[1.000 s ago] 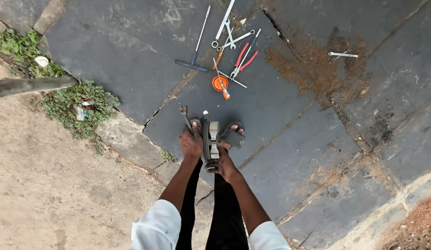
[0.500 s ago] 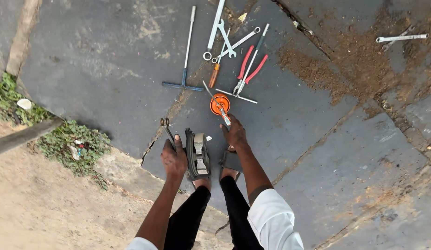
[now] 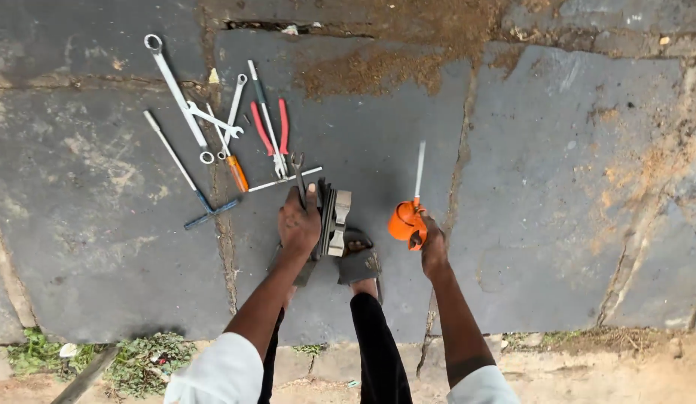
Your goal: The recorder is shown cleaning and oiling motorcycle drum brake components on the ground.
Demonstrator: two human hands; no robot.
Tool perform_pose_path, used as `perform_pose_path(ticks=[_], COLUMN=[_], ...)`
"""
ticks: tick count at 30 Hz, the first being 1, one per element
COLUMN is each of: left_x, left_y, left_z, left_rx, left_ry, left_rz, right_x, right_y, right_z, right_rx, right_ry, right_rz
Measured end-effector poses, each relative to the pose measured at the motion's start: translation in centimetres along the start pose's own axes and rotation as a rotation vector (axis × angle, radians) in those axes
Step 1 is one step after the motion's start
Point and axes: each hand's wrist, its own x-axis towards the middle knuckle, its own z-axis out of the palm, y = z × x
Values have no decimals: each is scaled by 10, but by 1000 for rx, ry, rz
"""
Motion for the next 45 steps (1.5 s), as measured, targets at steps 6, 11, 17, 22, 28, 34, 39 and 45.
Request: perform_pose_path(ticks=[6,11,17,22,28,34,39,45], left_x=[39,73,101,128,109,101,93,111], left_y=[57,70,85,99,92,87,102,92], left_z=[69,150,231,275,259,264,259,274], left_rx=[56,64,109,177,266,497,550,491], left_ry=[-233,-320,-377,-368,-364,-402,-611,-485], left_rz=[197,443,481,607,756,862,827,875], right_x=[-9,-3,17,8,-21,-23,-40,-22], right_y=[12,7,12,11,37,76,71,81], right_z=[-71,-82,-101,-111,-131,-136,-126,-119], right_rx=[283,326,395,132,-65,-50,-173,-23], right_ry=[429,461,119,205,303,249,288,222], right_rz=[-367,-473,-488,-432,-360,-263,-265,-204])
